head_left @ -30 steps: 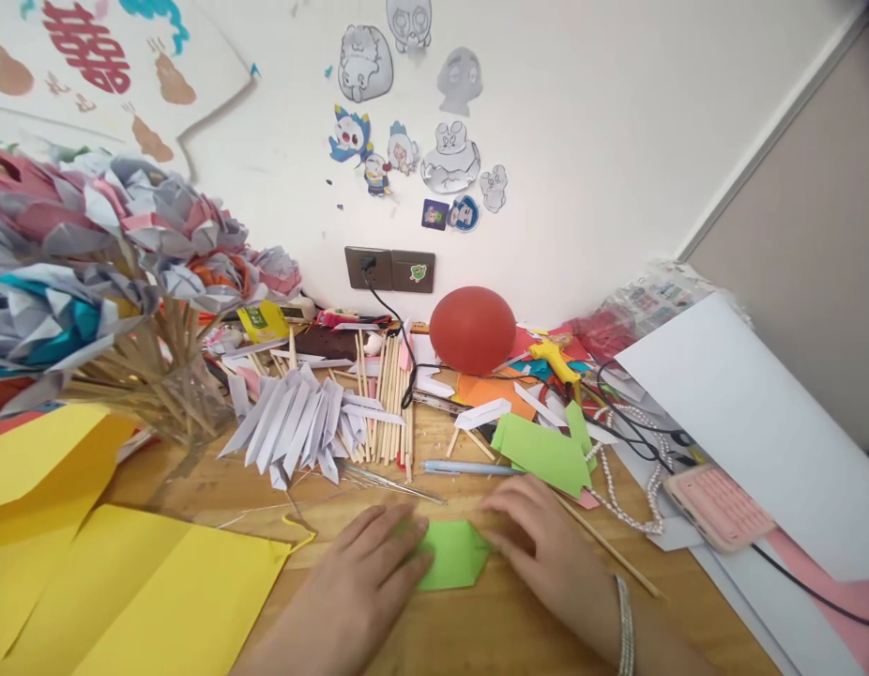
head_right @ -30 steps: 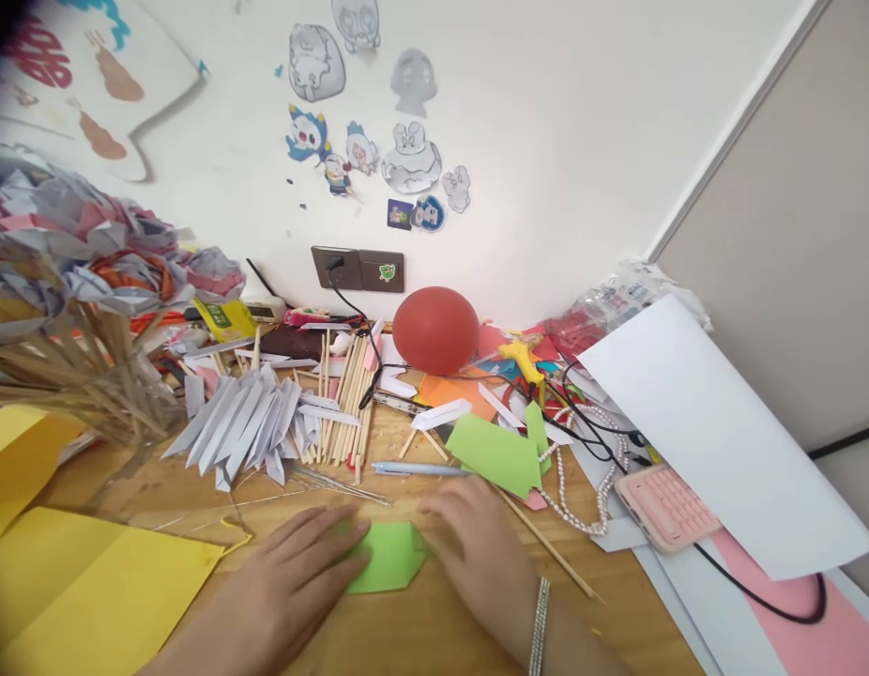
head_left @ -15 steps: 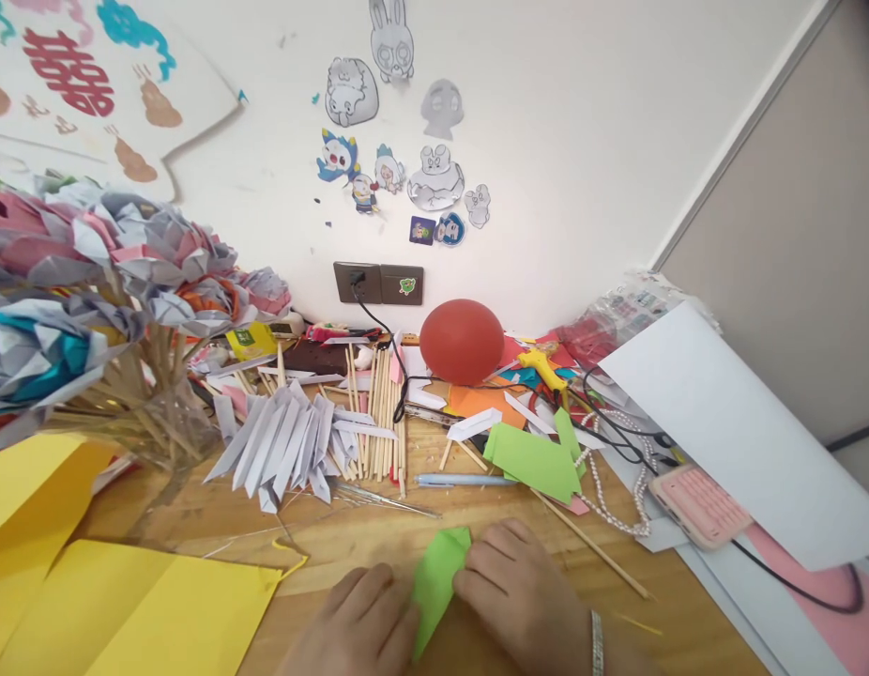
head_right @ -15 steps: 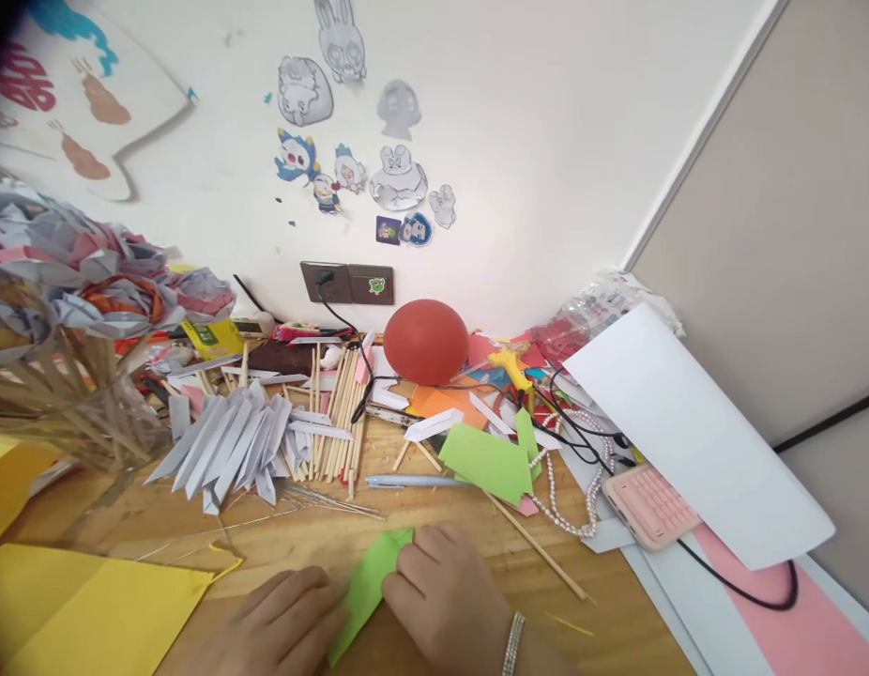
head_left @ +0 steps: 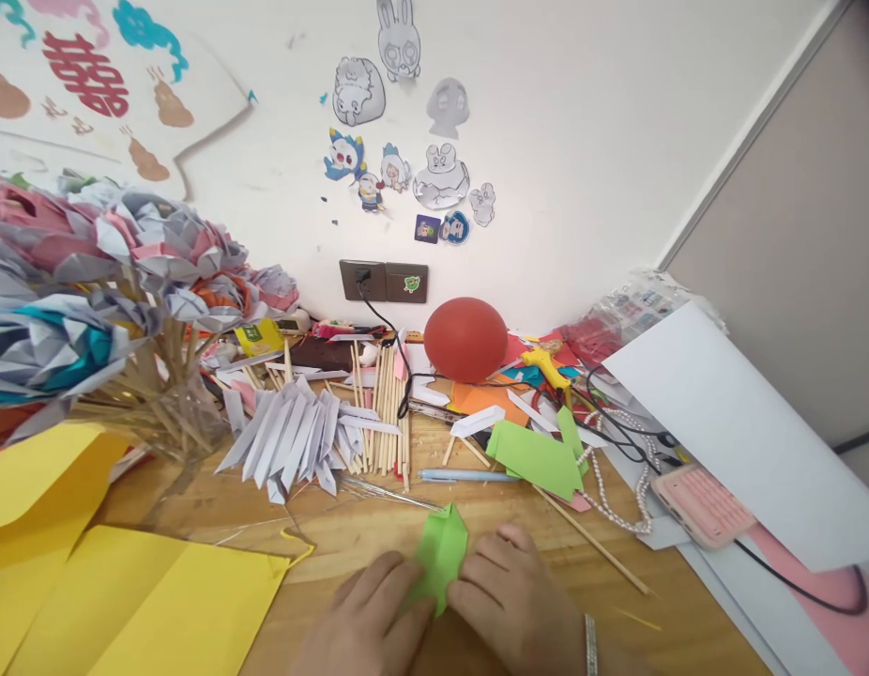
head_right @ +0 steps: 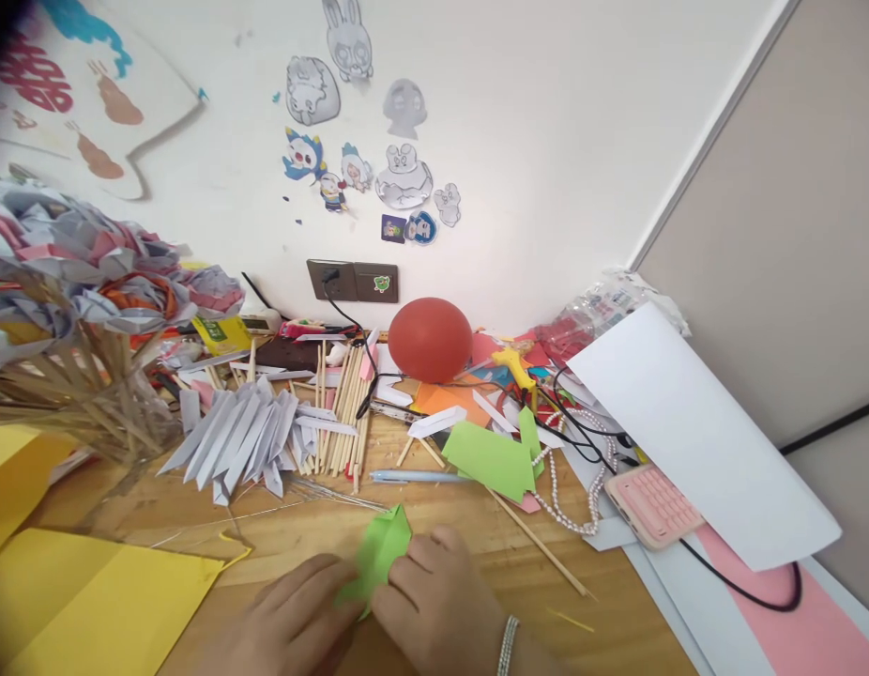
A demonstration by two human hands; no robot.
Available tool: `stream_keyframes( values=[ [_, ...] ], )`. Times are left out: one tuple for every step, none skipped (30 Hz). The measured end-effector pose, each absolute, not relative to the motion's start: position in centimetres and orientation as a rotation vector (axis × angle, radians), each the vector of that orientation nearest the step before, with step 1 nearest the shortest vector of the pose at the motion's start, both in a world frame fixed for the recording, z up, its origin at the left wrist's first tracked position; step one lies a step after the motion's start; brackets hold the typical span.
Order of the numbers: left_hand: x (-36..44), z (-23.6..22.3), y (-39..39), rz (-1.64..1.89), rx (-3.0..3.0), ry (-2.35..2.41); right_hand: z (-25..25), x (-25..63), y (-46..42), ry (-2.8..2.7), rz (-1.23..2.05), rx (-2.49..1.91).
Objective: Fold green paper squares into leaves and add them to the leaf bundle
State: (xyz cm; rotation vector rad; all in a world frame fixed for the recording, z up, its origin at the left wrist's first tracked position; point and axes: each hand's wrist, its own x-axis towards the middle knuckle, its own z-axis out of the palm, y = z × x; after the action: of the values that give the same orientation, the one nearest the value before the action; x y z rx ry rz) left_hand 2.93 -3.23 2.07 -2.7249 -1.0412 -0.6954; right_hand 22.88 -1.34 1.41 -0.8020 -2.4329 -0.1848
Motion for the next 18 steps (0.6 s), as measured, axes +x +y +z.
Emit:
stream_keyframes(
  values=[
    [3.0, 1.8, -3.2, -0.732, -2.689, -1.027, 1.5, 22.9, -1.3, -2.412, -0.173, -0.819],
    [3.0, 1.6, -3.2, -0.774, -2.666, -1.024, 1.6, 23.0, -1.3, -2.394, -0.157, -0.827],
    [3.1, 1.4, -3.2, -0.814, -2.664, -1.031, 1.6, 23.1, -1.2, -2.384, -0.134, -0.828],
    [3.1, 1.3, -3.2, -0.848, -2.680, -1.043, 1.7, 23.1, -1.1, -2.380, -0.103, -0.829],
    [3.2, 1.2, -3.1, -0.869, -2.711, -1.061, 1.7, 23.3, -1.0, -2.386, -0.064, -0.830],
    [3.2, 1.3, -3.1, -0.872, -2.754, -1.080, 1.8, 23.4, -0.9, -2.403, -0.016, -0.834],
    [3.3, 1.4, -3.0, -0.879, -2.797, -1.085, 2.0, 23.6, -0.8, -2.428, 0.033, -0.839],
    [3.3, 1.6, -2.9, -0.887, -2.836, -1.083, 2.1, 23.9, -0.7, -2.456, 0.083, -0.844],
    [3.3, 1.9, -2.7, -0.892, -2.870, -1.072, 2.3, 24.1, -0.5, -2.482, 0.129, -0.848],
    [3.2, 2.3, -2.5, -0.895, -2.898, -1.056, 2.4, 24.3, -0.4, -2.507, 0.170, -0.848],
    [3.2, 2.7, -2.3, -0.877, -2.934, -1.027, 2.5, 24.5, -0.3, -2.531, 0.208, -0.847],
    [3.1, 3.0, -2.0, -0.843, -2.973, -0.998, 2.6, 24.6, -0.3, -2.552, 0.238, -0.846],
    [3.0, 3.4, -1.8, -0.794, -3.019, -0.968, 2.7, 24.7, -0.2, -2.568, 0.258, -0.845],
    [2.9, 3.7, -1.6, -0.756, -3.058, -0.947, 2.7, 24.8, -0.2, -2.579, 0.269, -0.849],
    [2.8, 3.9, -1.4, -0.756, -3.082, -0.938, 2.7, 24.8, -0.3, -2.585, 0.278, -0.854],
    [2.7, 4.0, -1.2, -0.774, -3.099, -0.941, 2.7, 24.8, -0.3, -2.588, 0.291, -0.860],
    [2.7, 4.0, -1.1, -0.804, -3.113, -0.963, 2.7, 24.8, -0.3, -2.587, 0.312, -0.868],
    [2.6, 3.9, -1.0, -0.836, -3.129, -0.991, 2.6, 24.8, -0.4, -2.584, 0.341, -0.878]
  ],
)
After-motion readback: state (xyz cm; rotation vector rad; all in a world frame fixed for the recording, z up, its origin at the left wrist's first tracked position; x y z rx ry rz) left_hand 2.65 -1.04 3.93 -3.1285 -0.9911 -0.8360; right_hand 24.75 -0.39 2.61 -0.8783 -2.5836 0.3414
